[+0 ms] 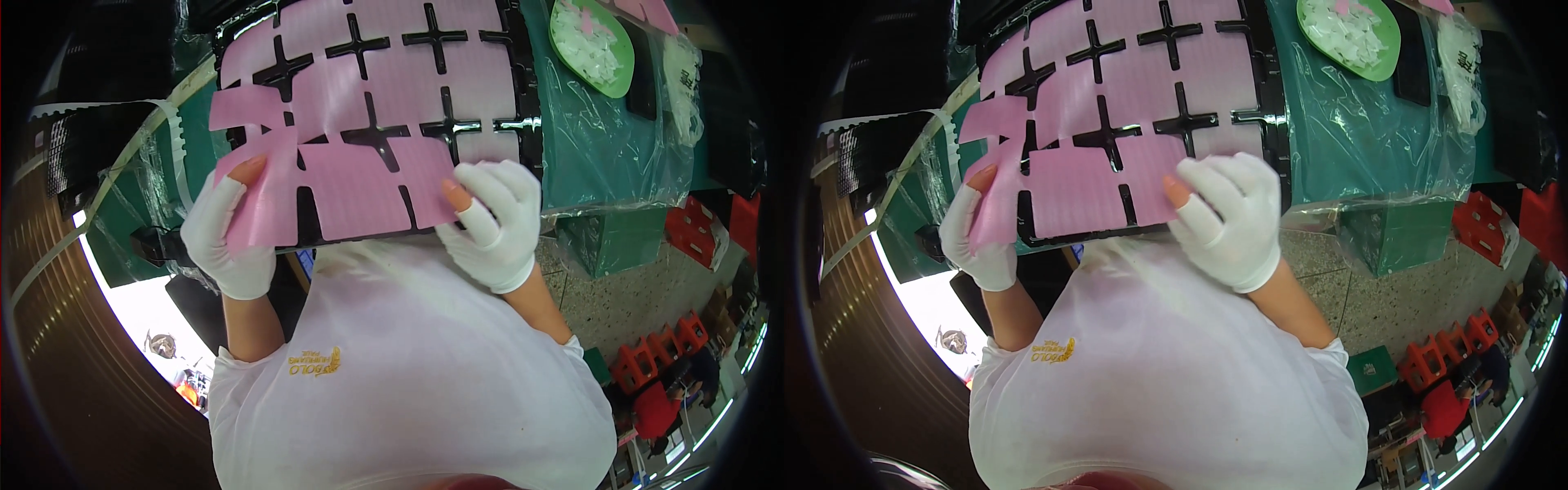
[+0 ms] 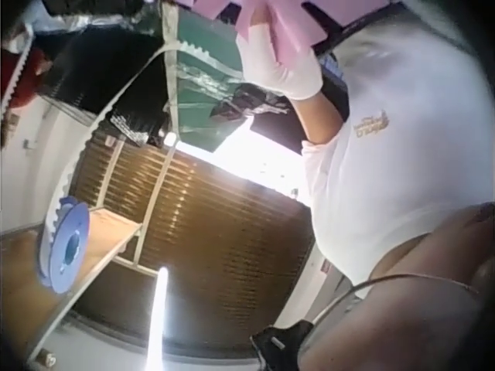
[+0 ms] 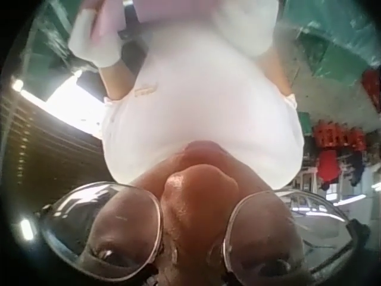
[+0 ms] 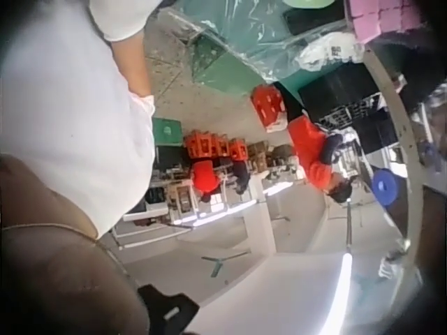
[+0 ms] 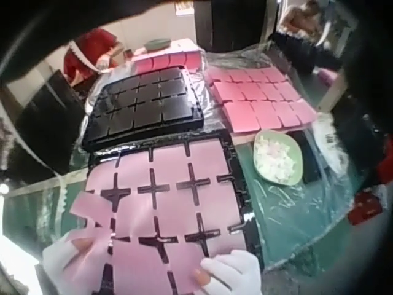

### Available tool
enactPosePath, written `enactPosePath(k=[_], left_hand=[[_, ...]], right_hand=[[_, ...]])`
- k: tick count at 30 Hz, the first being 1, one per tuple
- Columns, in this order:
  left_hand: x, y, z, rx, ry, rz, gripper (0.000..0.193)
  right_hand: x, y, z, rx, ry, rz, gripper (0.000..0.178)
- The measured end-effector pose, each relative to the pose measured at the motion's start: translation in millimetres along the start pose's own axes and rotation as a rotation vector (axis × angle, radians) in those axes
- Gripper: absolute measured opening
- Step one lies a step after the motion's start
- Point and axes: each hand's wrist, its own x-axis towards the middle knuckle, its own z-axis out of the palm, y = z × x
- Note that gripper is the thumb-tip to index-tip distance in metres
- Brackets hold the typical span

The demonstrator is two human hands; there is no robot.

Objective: The person cleans a black plastic tray with a white cloth, then fits a pink foam insert into the tray by hand.

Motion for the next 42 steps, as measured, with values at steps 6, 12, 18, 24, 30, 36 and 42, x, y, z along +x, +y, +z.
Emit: enactPosePath(k=[6,12,18,24,30,36,42], left_hand=[[-5.5,-27.8,-16.3,-0.364,-0.186,-0.241,0.091],[20.1,-53.9,-12.4,-0.8,-0.311,-0.495,0.125],[46.5,-110.0,-20.5,-0.643,-0.237,-0.541,0.073],[114.4,-133.5,-7.0,-0.432,-0.124,-0.673,0.073],[142.5,-148.8,11.7,0.006,-0.119,-0.476,0.078],[143.4,-187.2,33.3,-0.102,0.104,-0.234,0.047],[122.2,-167.4,13.6,-0.066,0.231,-0.232,0.037]], right_hand=[[24.7,-25.3,32.3,0.039,0.012,-0.054,0.056],[43.9,-47.6,52.5,0.06,-0.168,-0.098,0.038],[46.2,-58.8,64.7,0.048,-0.192,-0.111,0.029],[48.7,-67.9,79.7,0.003,-0.21,-0.112,0.026],[52.6,-81.0,97.6,-0.068,-0.31,-0.125,0.019],[47.7,-85.5,107.9,-0.072,-0.385,-0.15,0.018],[56.9,-85.0,110.4,-0.067,-0.33,-0.165,0.024]])
